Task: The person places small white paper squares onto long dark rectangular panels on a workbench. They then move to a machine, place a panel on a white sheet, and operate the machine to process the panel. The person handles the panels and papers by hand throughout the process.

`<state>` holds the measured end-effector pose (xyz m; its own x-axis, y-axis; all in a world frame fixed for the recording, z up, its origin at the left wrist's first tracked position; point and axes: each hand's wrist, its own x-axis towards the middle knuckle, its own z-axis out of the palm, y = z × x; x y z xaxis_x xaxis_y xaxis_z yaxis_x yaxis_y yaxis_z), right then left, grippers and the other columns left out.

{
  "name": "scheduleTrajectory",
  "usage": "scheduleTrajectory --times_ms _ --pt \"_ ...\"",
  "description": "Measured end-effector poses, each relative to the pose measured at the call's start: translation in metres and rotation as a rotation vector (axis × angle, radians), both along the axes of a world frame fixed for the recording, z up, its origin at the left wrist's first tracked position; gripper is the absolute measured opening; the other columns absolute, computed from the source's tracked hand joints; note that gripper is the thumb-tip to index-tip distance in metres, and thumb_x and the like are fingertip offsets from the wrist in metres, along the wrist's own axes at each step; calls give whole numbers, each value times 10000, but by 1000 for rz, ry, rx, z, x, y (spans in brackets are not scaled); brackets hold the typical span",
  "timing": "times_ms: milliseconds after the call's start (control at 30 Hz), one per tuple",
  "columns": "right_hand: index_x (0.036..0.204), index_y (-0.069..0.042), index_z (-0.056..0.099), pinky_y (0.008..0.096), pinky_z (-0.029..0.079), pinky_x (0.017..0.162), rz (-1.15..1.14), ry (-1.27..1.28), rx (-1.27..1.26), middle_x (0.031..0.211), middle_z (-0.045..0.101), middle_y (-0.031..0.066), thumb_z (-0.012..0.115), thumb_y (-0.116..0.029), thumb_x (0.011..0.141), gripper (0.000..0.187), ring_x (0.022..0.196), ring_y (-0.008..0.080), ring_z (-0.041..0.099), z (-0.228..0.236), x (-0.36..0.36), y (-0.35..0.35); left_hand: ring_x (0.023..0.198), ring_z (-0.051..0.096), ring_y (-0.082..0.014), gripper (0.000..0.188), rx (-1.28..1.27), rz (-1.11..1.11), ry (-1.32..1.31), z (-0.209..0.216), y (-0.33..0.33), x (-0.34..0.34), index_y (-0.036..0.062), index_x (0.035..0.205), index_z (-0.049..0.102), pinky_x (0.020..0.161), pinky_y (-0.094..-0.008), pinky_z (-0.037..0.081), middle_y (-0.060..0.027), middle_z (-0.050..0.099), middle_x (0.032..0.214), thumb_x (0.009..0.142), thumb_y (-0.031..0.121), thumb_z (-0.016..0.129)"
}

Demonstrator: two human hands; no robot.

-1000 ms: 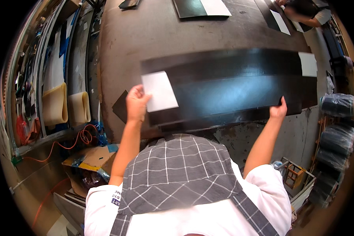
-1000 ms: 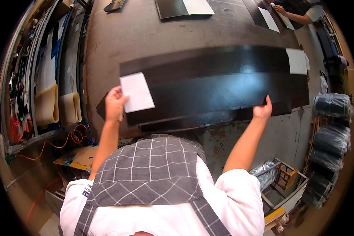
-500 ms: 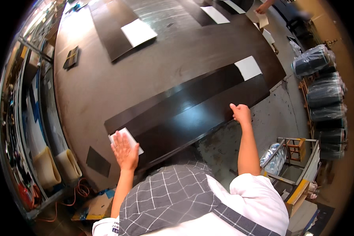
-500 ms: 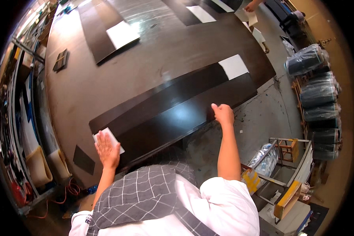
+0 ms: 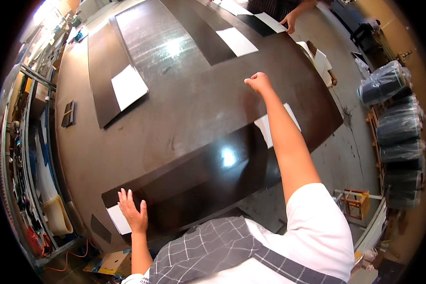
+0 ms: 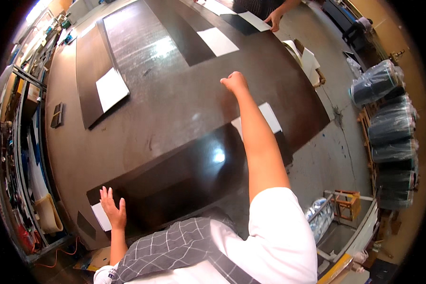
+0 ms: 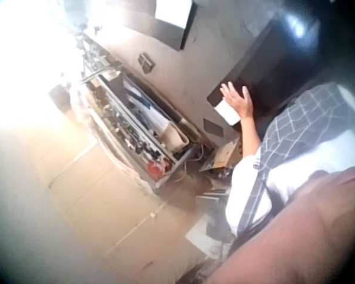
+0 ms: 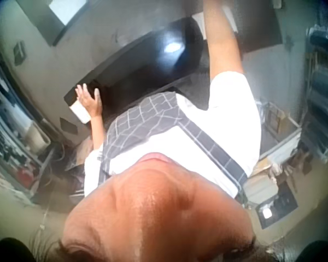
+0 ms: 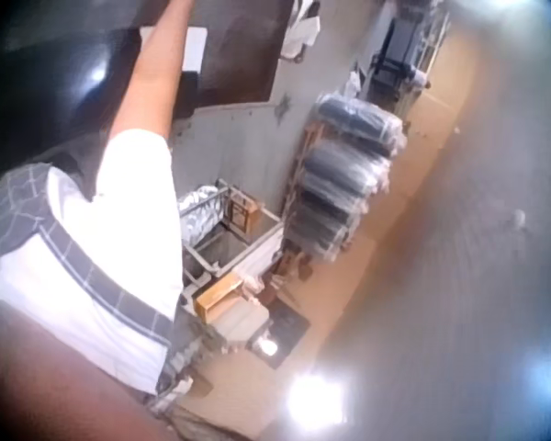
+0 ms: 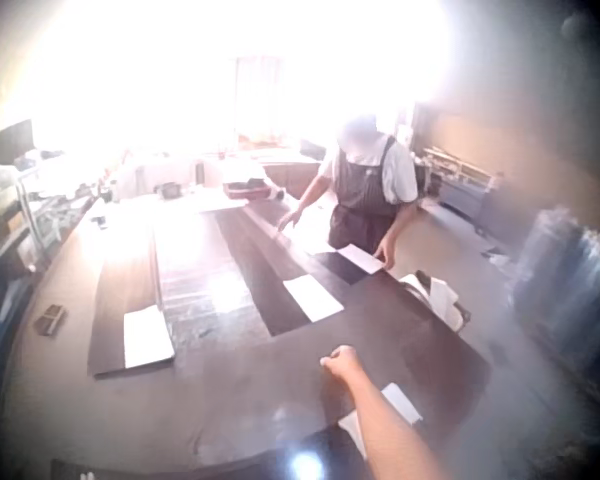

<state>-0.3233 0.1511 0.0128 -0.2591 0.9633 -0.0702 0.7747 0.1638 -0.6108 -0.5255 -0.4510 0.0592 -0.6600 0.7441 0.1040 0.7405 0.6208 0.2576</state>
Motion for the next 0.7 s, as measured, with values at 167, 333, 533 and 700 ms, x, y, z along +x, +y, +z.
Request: scheduleTrajectory --times_ms 167,333,533,700 --pt "977 32 637 376 512 794 -38 -206 -42 947 665 187 781 -336 602 545 910 305 641 8 -41 110 1336 263 -381 480 -3 69 -94 23 36 29 25 1237 476 1077 -519 199 -190 339 1417 813 201 613" --pt "1011 -12 655 382 499 878 -199 -291 38 1105 632 167 770 -326 627 509 1041 290 607 15 -73 168 1293 303 -420 445 2 208 -162 28 54 28 -6 1174 500 1056 -494 254 -223 365 1376 777 147 633" --pt "1111 -110 633 355 487 885 -64 -512 -292 1224 587 71 804 -364 607 589 1126 235 565 38 -91 189 1296 314 -395 442 8 221 -219 26 103 11 -1 1160 517 1059 -475 261 -213 369 1381 764 151 643" --pt "1037 -23 600 341 556 674 -4 159 -324 1009 640 103 712 -147 708 369 857 233 644 3 -81 196 1248 395 -364 387 106 69 -291 21 170 -6 1 1113 559 1022 -425 339 -205 437 1327 758 123 653"
